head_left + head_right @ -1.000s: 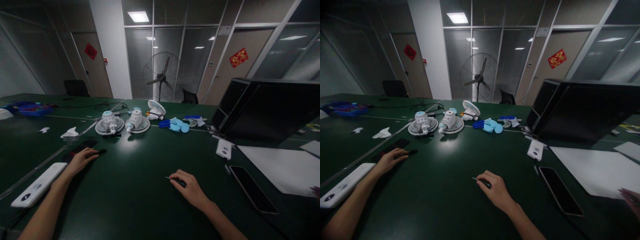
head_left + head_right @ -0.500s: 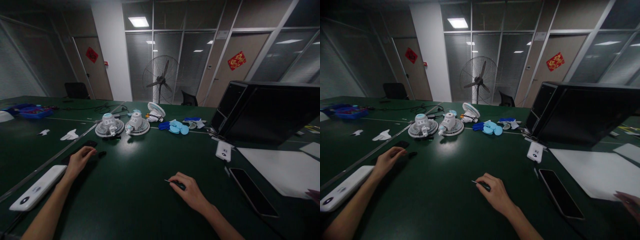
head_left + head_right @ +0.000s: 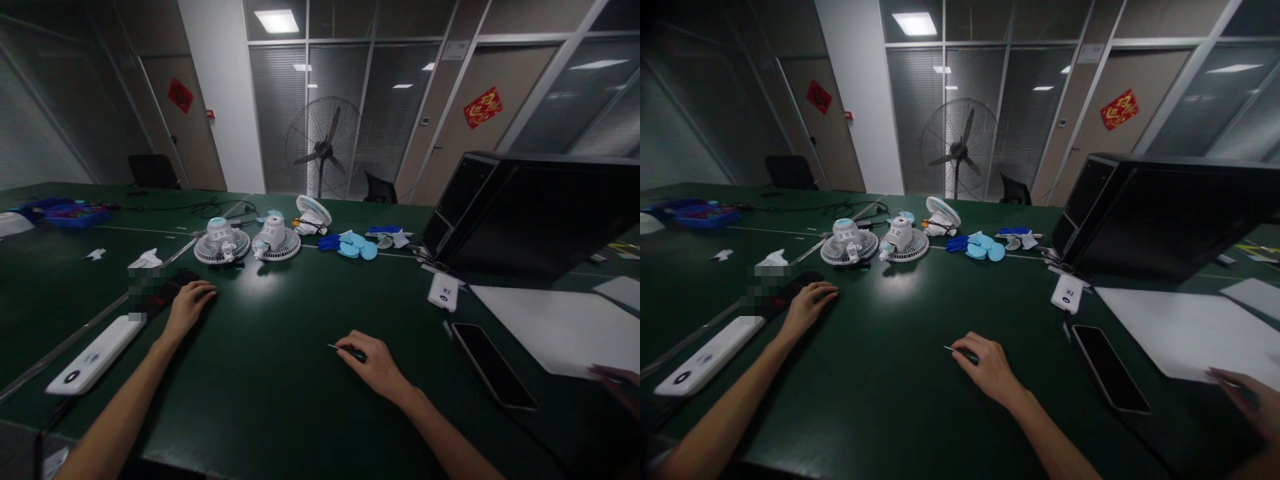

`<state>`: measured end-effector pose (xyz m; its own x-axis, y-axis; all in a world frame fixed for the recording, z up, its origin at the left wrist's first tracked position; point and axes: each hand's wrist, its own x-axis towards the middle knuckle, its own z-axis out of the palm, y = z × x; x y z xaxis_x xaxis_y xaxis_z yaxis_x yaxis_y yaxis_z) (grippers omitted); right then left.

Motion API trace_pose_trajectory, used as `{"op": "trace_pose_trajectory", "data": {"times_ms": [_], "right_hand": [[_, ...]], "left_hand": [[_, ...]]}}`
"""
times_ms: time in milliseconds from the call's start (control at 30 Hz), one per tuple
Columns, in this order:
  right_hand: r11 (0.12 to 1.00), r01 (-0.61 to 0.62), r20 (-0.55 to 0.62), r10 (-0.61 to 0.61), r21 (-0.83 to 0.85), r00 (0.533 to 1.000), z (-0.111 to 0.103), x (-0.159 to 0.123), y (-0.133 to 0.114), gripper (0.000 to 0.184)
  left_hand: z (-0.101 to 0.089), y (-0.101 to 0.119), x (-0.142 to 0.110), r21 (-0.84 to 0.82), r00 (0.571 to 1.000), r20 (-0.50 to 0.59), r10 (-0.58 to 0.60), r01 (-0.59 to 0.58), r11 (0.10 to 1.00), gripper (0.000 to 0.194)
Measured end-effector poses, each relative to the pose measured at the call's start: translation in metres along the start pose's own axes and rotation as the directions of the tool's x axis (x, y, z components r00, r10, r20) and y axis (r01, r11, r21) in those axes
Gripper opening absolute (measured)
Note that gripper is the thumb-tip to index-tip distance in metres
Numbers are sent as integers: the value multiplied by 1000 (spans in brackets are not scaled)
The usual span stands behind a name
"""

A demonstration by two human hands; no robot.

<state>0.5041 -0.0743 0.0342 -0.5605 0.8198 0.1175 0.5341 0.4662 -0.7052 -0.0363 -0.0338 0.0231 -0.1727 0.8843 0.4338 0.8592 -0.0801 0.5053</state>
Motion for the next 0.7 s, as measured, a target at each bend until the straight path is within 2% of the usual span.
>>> {"op": "trace_pose_trajectory", "data": {"times_ms": [133, 333, 700], "right_hand": [[1000, 15, 6, -15, 9, 1000, 3, -1, 5, 26], [999, 44, -7, -44, 14, 999, 6, -3, 9, 26], [998, 59, -62, -61, -32, 996, 11, -8, 8, 25]], "left_hand": [[-1, 3, -1, -51, 997, 69, -46, 49, 997, 77], [-3, -2, -4, -96, 991, 72, -117, 124, 988, 77], [-9, -18, -14, -100, 964, 85, -253, 261, 960, 60]]}}
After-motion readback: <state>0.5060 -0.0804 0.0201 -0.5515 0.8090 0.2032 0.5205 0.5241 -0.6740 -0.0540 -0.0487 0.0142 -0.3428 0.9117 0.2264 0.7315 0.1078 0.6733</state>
